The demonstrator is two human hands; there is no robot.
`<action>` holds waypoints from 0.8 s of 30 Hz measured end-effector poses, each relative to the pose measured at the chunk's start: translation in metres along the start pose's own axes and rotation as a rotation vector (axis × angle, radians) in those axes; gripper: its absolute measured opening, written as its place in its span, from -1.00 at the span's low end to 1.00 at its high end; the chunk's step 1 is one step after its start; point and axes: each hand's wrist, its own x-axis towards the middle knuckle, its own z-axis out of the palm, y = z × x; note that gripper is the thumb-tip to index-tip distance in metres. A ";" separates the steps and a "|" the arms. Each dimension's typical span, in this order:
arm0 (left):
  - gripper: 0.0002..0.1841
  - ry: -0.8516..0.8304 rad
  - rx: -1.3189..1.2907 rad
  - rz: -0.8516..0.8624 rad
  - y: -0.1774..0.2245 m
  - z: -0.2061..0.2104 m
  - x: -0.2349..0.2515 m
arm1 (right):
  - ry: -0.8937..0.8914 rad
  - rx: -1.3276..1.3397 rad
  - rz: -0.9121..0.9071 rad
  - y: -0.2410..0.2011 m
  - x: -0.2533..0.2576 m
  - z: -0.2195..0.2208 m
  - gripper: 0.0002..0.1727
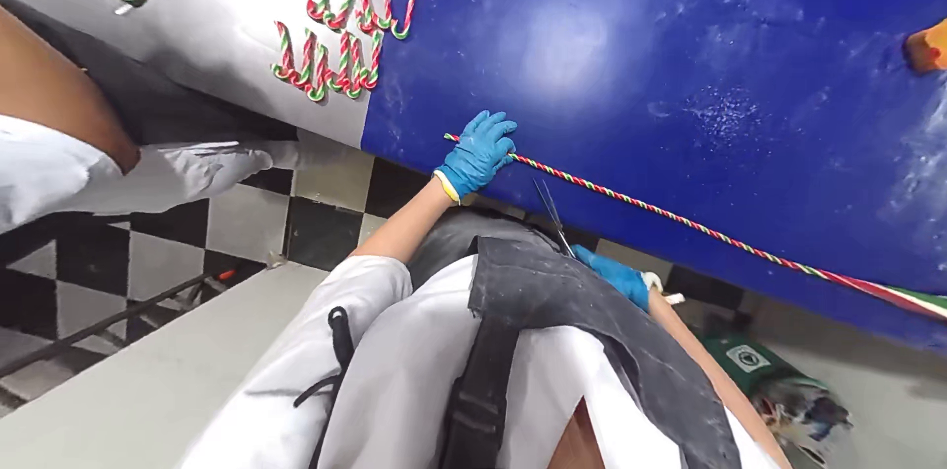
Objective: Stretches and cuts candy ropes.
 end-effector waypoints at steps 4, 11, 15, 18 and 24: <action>-0.72 -0.014 -0.073 0.004 -0.005 -0.004 0.002 | 0.136 0.432 -0.322 -0.024 0.073 0.023 -0.65; -0.54 -0.054 0.050 -0.072 -0.008 -0.011 -0.002 | 0.318 0.150 -0.347 -0.010 0.055 0.029 -0.73; -0.26 -0.098 0.054 0.019 0.039 0.008 0.027 | 0.103 0.039 -0.055 -0.002 -0.064 0.020 -0.44; -0.61 -0.135 0.017 0.162 0.079 0.041 0.055 | 0.081 0.178 -0.184 0.098 -0.042 0.026 -0.46; -0.73 -0.084 0.027 0.137 0.097 0.044 0.059 | 0.293 0.521 -0.272 0.060 0.016 0.018 -0.61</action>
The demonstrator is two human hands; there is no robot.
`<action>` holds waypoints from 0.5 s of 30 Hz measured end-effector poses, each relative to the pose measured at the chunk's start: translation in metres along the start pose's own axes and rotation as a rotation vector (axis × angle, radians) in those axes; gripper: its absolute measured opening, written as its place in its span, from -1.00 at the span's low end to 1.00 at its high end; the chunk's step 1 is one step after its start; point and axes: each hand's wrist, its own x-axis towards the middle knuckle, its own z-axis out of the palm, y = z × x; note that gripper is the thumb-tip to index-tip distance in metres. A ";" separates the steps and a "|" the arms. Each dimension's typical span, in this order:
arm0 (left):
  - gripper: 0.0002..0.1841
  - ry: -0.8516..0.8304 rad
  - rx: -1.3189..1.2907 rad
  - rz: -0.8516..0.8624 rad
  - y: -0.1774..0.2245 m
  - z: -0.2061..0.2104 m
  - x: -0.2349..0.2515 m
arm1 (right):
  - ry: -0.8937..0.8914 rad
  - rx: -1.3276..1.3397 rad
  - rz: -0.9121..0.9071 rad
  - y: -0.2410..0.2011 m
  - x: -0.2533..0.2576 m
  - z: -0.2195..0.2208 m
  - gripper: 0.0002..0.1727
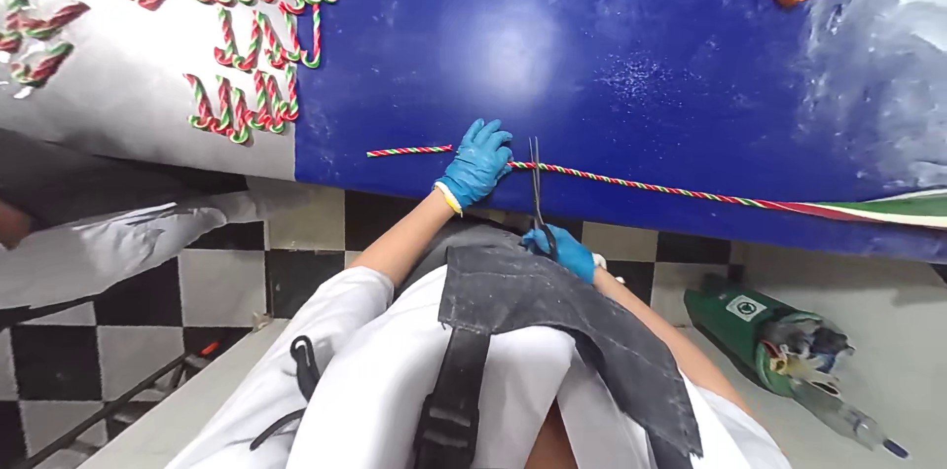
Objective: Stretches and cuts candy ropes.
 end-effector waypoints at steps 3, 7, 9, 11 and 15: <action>-0.72 0.035 0.049 -0.060 -0.005 0.000 0.000 | 0.057 0.084 -0.051 -0.001 0.015 -0.003 -0.66; -0.30 -0.066 0.101 -0.093 0.008 -0.009 0.010 | -0.047 -0.286 -0.093 0.023 -0.036 -0.052 -0.75; -0.21 -0.076 0.068 -0.039 0.037 0.001 0.030 | -0.173 -0.433 0.036 0.041 -0.081 -0.080 -0.45; -0.33 -0.087 0.037 0.033 0.068 0.020 0.060 | -0.181 -0.392 0.163 0.059 -0.114 -0.102 -0.38; -0.68 -0.113 0.063 0.061 0.105 0.052 0.094 | -0.148 -0.150 0.146 0.080 -0.118 -0.130 -0.42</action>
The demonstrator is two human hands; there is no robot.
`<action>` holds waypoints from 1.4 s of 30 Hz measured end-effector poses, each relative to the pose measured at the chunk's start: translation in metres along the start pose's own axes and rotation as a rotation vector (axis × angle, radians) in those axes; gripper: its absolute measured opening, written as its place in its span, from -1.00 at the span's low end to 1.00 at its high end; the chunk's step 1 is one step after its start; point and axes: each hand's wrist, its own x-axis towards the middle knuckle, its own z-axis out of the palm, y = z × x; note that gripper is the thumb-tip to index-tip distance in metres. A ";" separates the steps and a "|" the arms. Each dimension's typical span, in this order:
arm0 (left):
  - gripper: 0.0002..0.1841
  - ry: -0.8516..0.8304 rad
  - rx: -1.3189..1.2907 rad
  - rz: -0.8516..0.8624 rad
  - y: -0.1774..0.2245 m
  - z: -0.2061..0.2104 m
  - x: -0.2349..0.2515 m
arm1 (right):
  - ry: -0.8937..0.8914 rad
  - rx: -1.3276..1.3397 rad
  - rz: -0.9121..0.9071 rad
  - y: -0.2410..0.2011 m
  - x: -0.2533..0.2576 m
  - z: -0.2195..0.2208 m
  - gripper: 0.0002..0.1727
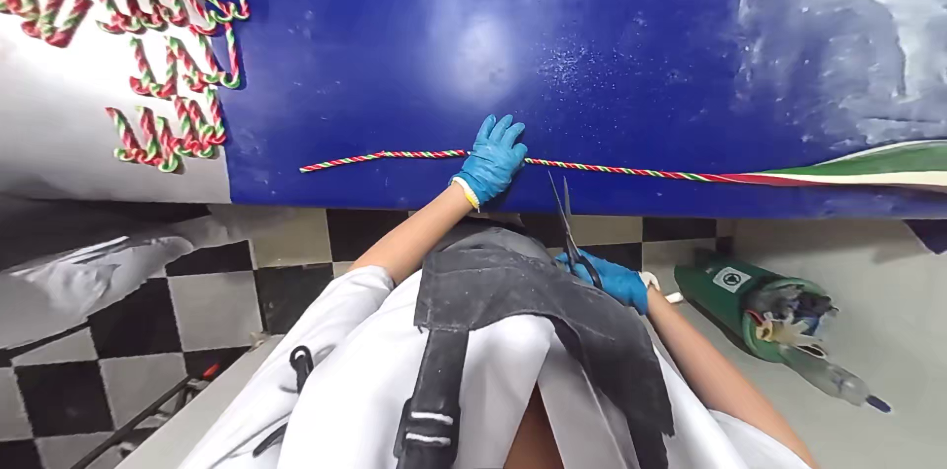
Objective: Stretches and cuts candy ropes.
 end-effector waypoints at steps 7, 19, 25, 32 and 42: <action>-0.69 0.028 0.024 -0.090 0.001 -0.002 -0.005 | 0.185 0.315 -0.116 -0.038 0.063 0.000 -0.68; -0.71 0.014 -0.048 0.087 0.110 0.049 0.096 | 0.036 0.063 -0.019 0.098 -0.074 -0.091 -0.39; -0.71 -0.075 -0.059 0.065 0.116 0.033 0.089 | 0.253 0.406 -0.133 0.050 -0.012 -0.085 -0.66; -0.26 0.077 -0.079 -0.142 0.055 0.012 0.013 | 0.591 -0.436 0.283 -0.008 -0.047 -0.112 -0.44; -0.34 0.212 0.104 -0.774 -0.146 -0.050 -0.207 | 1.061 -1.091 -0.286 -0.066 0.050 -0.114 -0.26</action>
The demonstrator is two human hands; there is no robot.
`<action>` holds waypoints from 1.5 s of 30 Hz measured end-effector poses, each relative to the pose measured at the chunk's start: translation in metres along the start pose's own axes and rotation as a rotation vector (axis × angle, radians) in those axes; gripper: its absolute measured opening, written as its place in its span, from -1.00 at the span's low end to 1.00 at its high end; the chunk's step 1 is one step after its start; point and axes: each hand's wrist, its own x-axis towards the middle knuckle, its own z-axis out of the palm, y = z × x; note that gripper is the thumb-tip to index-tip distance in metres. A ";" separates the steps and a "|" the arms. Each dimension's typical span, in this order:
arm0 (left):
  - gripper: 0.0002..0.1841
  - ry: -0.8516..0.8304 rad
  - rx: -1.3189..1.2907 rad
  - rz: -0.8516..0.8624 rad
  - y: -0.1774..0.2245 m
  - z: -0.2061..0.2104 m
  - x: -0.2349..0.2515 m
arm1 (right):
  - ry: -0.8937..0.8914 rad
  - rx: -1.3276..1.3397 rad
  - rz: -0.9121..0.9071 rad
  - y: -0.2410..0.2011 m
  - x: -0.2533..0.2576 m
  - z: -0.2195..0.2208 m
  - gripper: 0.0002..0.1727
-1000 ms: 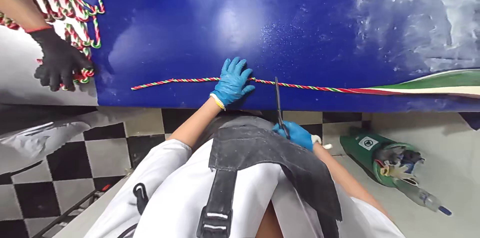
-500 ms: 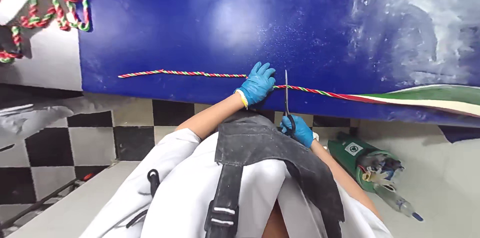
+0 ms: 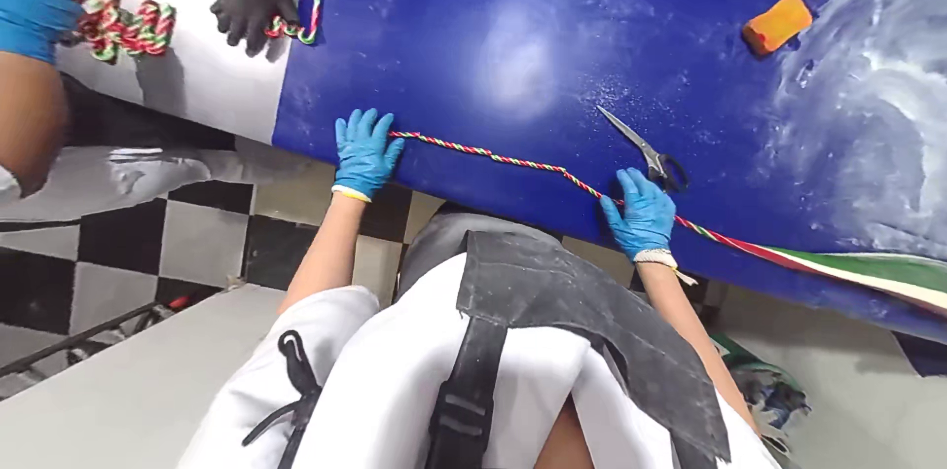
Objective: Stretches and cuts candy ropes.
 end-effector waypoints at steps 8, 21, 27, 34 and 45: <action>-0.61 0.080 -0.104 0.017 -0.074 -0.004 0.035 | -0.108 -0.030 0.255 -0.014 -0.007 0.006 -0.51; -0.11 -0.082 -0.181 0.268 0.054 0.028 0.031 | -0.353 -0.025 0.312 -0.114 0.052 -0.027 -0.15; -0.09 -0.048 -0.139 0.336 0.031 0.027 0.028 | -0.294 -0.067 0.307 -0.034 0.018 -0.028 -0.47; -0.15 -0.056 -0.122 0.343 0.034 0.023 0.035 | -0.134 -0.010 0.028 -0.070 0.031 0.001 -0.70; -0.21 -0.128 -0.078 0.332 0.052 0.020 0.037 | -0.128 -0.035 0.296 -0.066 0.020 -0.001 -0.59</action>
